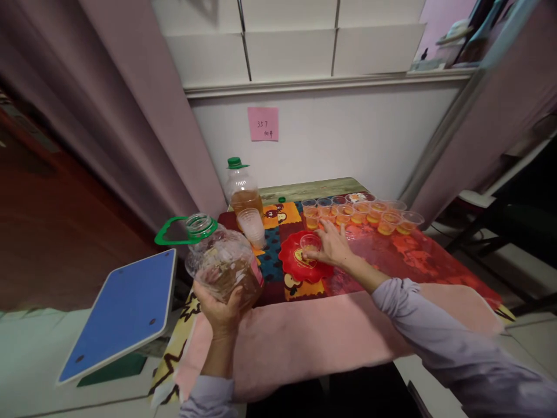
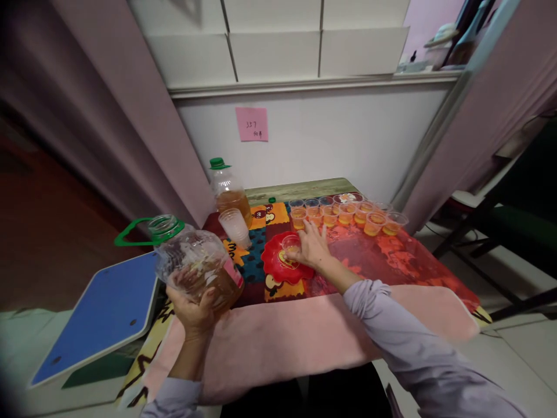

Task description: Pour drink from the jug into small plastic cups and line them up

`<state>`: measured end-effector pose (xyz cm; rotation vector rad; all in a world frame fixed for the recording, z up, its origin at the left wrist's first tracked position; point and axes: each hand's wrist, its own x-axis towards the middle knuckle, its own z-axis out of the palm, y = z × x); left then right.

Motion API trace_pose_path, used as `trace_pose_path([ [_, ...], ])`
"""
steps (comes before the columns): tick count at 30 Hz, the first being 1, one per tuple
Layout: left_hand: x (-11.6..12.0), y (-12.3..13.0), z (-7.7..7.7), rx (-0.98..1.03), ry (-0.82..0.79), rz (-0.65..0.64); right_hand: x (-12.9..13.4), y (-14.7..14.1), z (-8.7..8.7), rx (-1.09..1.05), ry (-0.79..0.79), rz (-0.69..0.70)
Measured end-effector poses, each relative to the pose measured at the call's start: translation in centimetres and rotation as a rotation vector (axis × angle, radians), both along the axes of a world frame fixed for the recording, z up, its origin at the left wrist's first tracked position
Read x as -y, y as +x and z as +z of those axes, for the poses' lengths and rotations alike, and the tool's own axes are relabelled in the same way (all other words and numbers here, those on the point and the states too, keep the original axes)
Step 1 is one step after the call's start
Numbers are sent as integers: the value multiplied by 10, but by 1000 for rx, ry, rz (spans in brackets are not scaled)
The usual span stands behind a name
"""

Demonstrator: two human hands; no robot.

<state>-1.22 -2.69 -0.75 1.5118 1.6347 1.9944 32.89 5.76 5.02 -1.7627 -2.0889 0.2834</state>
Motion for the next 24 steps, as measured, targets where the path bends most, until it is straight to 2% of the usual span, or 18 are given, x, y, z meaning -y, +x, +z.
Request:
trace_pose_path([
  [4,-4,-4,-5,2,-4,13,-2,-11,5,-48,6,37],
  [8,-6,-5,-3,-6,6,25,-11,3,9,-174,84,-1],
  [12,-4,-5,-1,-8,4,-4,-27,53,14,-201,179,-143],
  [16,-3,-4,0,-18,15,6,-42,121,13,-74,256,-304],
  [20,-5,-6,-2,-24,9,55,-49,173,3,101,165,-448],
  [24,-8,-11,-8,-14,10,41,-52,194,-11,198,84,-492],
])
